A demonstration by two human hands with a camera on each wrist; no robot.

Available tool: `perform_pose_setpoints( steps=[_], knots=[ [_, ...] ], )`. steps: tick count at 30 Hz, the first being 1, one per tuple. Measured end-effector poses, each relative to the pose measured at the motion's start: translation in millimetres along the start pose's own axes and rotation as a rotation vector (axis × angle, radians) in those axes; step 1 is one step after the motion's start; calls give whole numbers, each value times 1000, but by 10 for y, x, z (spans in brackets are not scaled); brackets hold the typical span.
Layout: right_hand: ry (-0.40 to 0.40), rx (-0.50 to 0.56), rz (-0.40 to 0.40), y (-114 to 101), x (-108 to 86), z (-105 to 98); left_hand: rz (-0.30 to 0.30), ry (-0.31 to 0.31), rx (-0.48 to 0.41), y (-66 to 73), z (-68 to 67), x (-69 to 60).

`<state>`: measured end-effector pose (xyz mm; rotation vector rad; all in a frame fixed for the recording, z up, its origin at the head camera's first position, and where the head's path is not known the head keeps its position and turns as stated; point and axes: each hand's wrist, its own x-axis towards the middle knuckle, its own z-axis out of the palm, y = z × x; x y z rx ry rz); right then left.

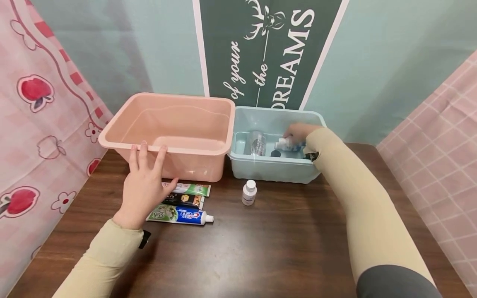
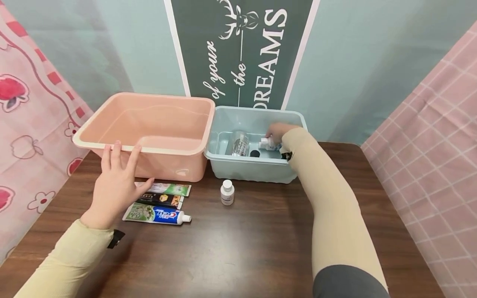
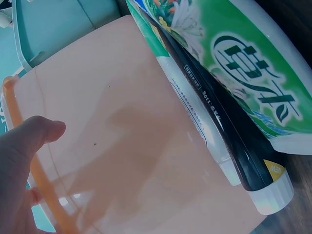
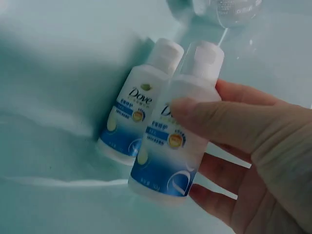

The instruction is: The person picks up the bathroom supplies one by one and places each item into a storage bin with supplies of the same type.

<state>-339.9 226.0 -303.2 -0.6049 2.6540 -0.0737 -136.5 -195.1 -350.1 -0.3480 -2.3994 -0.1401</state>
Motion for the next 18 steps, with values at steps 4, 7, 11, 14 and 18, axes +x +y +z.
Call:
perform_pose_setpoints(
  steps=[4, 7, 11, 14, 18],
  knots=[
    [-38, 24, -20, 103, 61, 38, -1, 7, -1, 14, 34, -6],
    [-59, 44, -15, 93, 54, 12, -4, -2, 2, 11, 27, -8],
    [-68, 67, -4, 49, 25, -16, -11, -8, 5, 17, 12, -10],
    [-71, 81, 3, 65, 60, 1, -17, -5, 6, 20, 8, -14],
    [-51, 76, 7, 130, 113, 32, -22, -19, -7, 34, 29, -12]
  ],
)
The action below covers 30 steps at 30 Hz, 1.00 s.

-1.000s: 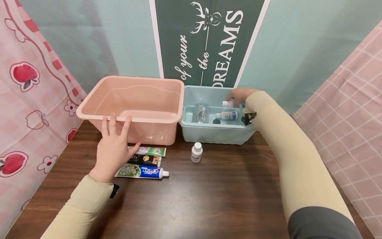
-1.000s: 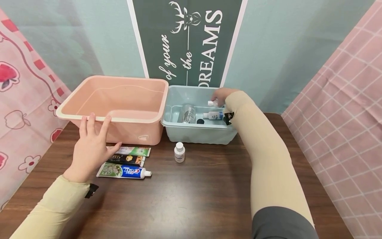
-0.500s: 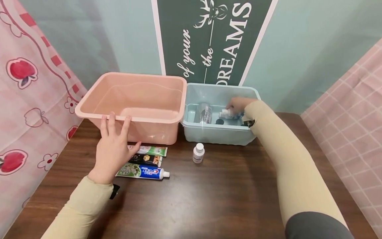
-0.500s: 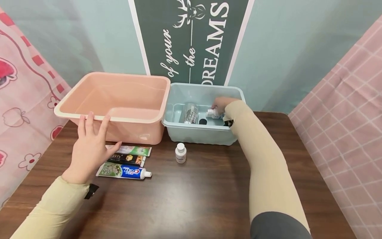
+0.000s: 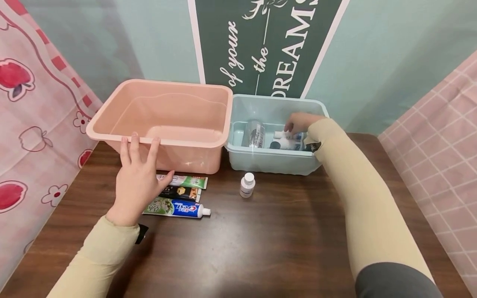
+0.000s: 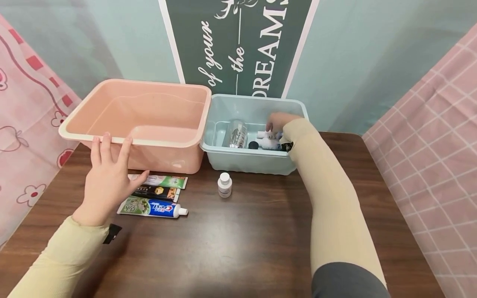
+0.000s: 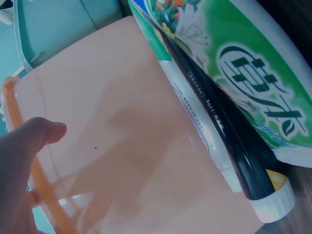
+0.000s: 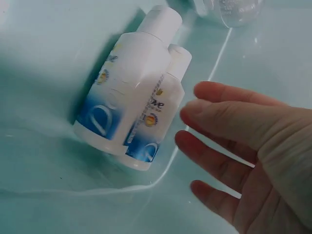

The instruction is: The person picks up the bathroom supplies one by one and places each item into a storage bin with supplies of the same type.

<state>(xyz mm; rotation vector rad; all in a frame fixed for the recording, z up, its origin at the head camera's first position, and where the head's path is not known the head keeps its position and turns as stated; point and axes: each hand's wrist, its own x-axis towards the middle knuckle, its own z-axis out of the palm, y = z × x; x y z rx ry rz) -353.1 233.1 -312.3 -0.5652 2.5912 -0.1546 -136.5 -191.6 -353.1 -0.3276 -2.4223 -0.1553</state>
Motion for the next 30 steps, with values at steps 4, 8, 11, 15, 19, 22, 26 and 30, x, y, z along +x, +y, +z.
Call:
perform_pose_setpoints(
  steps=[4, 8, 11, 15, 19, 22, 26, 30],
  knots=[
    [53, -48, -9, -16, -57, -44, -4, -9, -11, 31, -24, -9],
    [50, -52, -16, -89, -160, -106, 1, -5, -10, 39, -39, -19],
    [38, -37, -31, -157, -246, -173, 6, 2, -4, 23, -43, -7],
    [52, -72, -36, -233, -357, -284, 1, -7, 0, -4, -39, 8],
    [77, -112, -38, -281, -480, -395, 3, -10, -3, -19, -39, 26],
    [85, -115, -56, -326, -556, -431, 4, -6, -4, -21, -47, 26],
    [85, -125, -59, -403, -671, -416, 4, -7, -4, -18, -71, 23],
    [80, -125, -76, -492, -795, -352, 5, -14, -5, -10, -93, 39]
  ],
)
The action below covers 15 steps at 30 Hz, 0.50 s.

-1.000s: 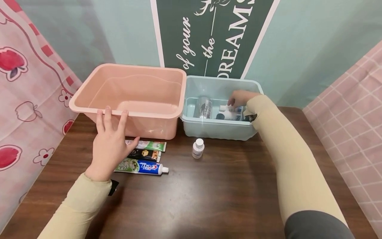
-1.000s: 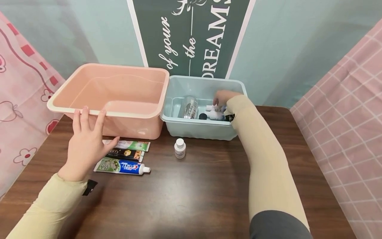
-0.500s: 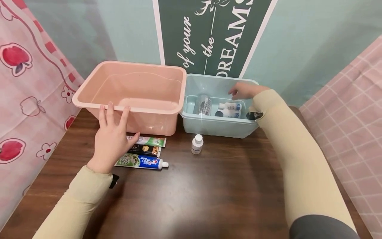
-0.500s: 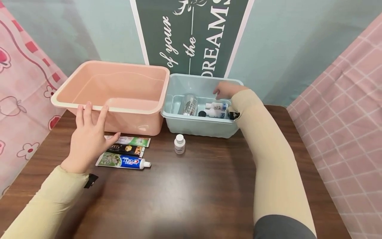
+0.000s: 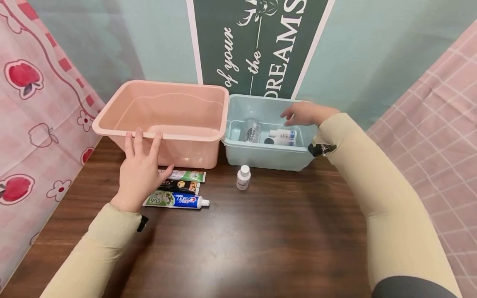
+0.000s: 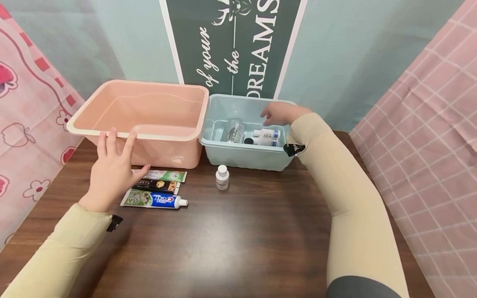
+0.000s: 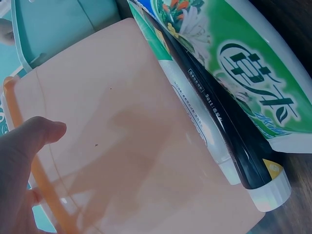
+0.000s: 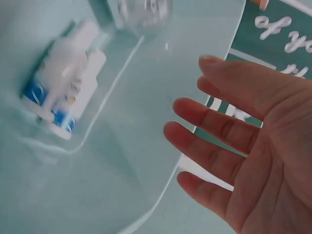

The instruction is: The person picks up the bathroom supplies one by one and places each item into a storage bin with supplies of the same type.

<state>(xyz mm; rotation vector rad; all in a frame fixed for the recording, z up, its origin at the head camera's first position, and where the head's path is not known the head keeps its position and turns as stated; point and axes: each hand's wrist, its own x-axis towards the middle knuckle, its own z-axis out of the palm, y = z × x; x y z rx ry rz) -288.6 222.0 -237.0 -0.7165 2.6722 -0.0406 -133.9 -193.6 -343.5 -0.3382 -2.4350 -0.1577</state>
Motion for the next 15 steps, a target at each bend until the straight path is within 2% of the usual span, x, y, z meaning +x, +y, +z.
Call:
perform_pose_setpoints(
  steps=[6, 15],
  knots=[
    [-10, -5, -53, -112, -99, 117, 3, 2, -6, -6, 23, 1],
    [-13, 2, -19, -261, -301, 192, -1, -12, -16, -21, 18, -13]
  ],
)
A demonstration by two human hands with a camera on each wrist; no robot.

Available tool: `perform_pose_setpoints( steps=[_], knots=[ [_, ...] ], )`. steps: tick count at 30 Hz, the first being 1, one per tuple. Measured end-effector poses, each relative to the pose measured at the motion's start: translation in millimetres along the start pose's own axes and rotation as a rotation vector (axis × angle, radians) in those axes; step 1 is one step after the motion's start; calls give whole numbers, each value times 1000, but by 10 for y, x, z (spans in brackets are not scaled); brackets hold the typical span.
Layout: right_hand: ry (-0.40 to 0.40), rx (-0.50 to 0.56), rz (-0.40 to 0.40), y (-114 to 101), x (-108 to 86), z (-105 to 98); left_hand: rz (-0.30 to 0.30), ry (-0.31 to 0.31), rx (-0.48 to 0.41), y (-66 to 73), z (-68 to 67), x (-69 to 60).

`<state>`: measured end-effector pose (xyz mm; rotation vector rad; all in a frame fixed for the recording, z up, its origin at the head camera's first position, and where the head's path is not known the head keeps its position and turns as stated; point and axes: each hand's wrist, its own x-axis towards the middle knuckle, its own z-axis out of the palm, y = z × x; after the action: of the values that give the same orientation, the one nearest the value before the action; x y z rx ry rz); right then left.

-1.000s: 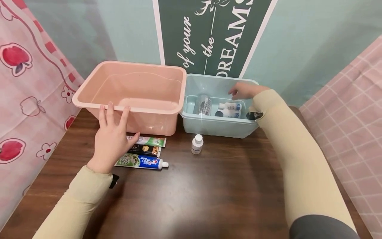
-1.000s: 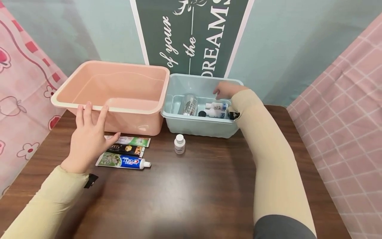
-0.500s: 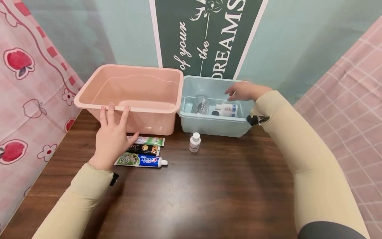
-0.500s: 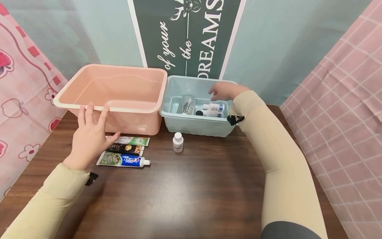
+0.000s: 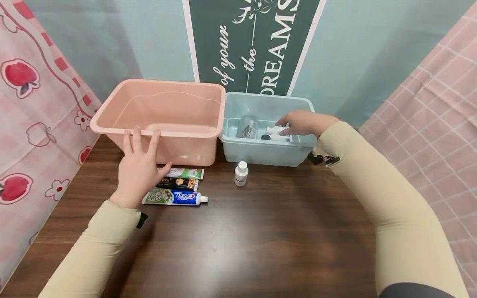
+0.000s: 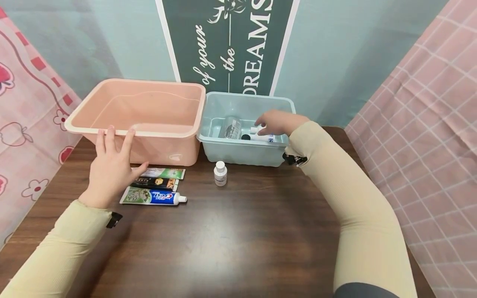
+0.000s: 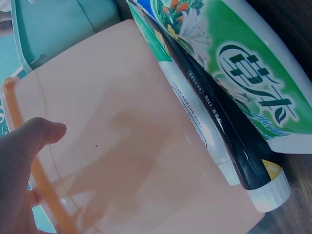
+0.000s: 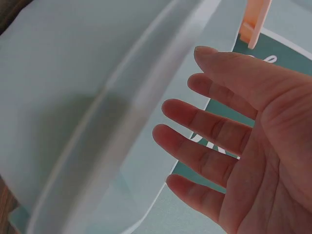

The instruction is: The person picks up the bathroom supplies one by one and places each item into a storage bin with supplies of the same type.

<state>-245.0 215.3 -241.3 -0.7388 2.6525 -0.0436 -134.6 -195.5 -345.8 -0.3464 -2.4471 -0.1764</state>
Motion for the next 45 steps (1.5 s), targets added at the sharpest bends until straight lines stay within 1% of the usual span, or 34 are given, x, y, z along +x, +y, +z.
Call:
perform_pose_setpoints(
  steps=[4, 8, 9, 15, 17, 20, 23, 28, 32, 41, 45],
  knots=[
    [1, -3, 1, -23, -57, 39, 2, -6, 6, -7, -11, 6],
    [20, -14, -34, -14, -117, 72, 7, -10, 14, -5, -24, 8],
    [30, -12, -46, -15, -140, 77, 6, -12, 13, -4, -24, 8],
    [72, 18, -54, -31, -314, 109, 4, -10, 7, -5, -9, -2],
    [79, 20, -44, -40, -366, 120, 0, -9, 7, -10, -9, -5],
    [113, 13, -58, -60, -432, 148, -5, -7, 7, -16, -13, -11],
    [167, 1, -86, -78, -495, 189, -7, -5, 7, -16, -18, -13],
    [247, -7, -110, -98, -607, 251, -2, -8, 2, -9, -19, -12],
    [296, 0, -133, -107, -677, 289, 2, -8, 2, -5, -27, -17],
    [361, 10, -181, -190, -782, 358, 1, -11, 3, 4, -45, -57],
    [345, 9, -173, -222, -793, 392, 9, -8, 9, 11, -55, -61]
  ],
)
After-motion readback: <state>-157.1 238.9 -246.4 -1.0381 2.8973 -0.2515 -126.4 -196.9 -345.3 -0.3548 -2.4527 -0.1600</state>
